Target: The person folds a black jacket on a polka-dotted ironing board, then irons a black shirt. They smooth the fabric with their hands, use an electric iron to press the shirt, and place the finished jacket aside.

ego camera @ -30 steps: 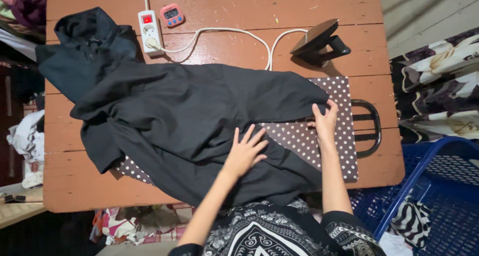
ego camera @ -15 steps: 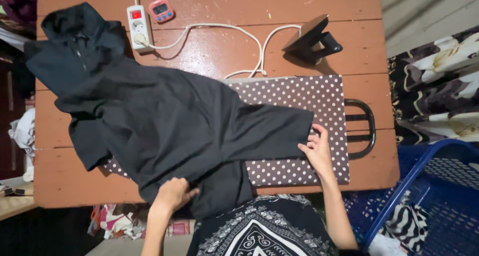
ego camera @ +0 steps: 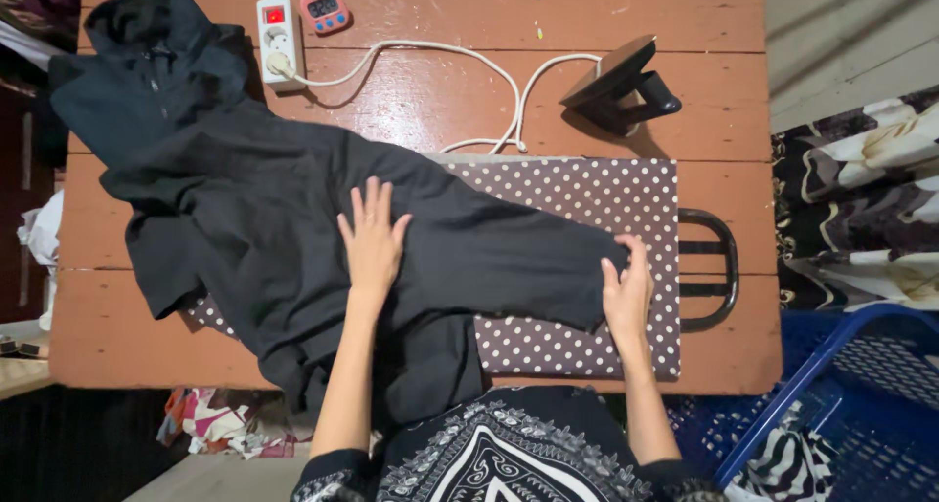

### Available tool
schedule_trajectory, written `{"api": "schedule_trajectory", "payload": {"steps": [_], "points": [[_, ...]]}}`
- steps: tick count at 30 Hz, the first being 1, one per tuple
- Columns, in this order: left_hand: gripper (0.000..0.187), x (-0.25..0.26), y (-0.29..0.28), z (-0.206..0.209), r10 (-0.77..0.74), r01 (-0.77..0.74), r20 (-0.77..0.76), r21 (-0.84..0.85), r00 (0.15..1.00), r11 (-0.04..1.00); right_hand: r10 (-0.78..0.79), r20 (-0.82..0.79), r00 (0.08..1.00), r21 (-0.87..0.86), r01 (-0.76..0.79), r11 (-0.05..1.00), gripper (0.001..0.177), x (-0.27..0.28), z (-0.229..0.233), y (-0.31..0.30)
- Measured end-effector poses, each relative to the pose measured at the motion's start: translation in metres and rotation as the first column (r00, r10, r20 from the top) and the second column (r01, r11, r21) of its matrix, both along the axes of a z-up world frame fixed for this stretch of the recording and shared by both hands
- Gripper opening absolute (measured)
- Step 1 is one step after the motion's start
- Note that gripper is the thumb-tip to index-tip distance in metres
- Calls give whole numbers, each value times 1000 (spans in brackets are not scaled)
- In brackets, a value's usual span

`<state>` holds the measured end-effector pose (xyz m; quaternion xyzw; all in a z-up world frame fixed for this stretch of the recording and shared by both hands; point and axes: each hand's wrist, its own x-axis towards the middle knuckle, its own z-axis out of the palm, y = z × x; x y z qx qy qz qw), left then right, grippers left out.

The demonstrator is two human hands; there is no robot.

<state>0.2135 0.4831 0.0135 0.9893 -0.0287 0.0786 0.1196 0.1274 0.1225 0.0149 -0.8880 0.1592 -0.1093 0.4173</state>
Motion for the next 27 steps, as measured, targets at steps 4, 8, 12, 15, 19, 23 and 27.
{"api": "schedule_trajectory", "payload": {"steps": [4, 8, 12, 15, 19, 23, 27], "points": [[64, -27, 13, -21, 189, -189, 9, -25, 982, 982, -64, -66, 996, 19, 65, 998, 39, -5, -1, 8], [68, -34, 2, -24, 341, -334, -136, 72, 930, 940, 34, 173, 984, -319, 23, 947, 53, -1, 0, 23], [69, -14, -16, -9, 339, -338, -4, 33, 941, 940, 185, 74, 980, -474, -129, 871, 52, 23, 7, 38], [65, 2, -32, 4, 318, -327, -85, -132, 944, 936, 311, 20, 950, -421, -274, 865, 53, 39, 6, 51], [65, 28, -40, 17, 241, -271, -136, -288, 961, 918, 387, -56, 920, -301, -385, 872, 34, 50, 4, 61], [63, 51, -25, 19, -324, 313, 223, 84, 919, 946, 438, -3, 899, -173, -432, 885, 19, 51, 19, 39], [55, 69, 4, 23, -446, 446, -17, 38, 895, 894, 431, -242, 869, -6, -446, 895, 29, 52, 40, 0]]}}
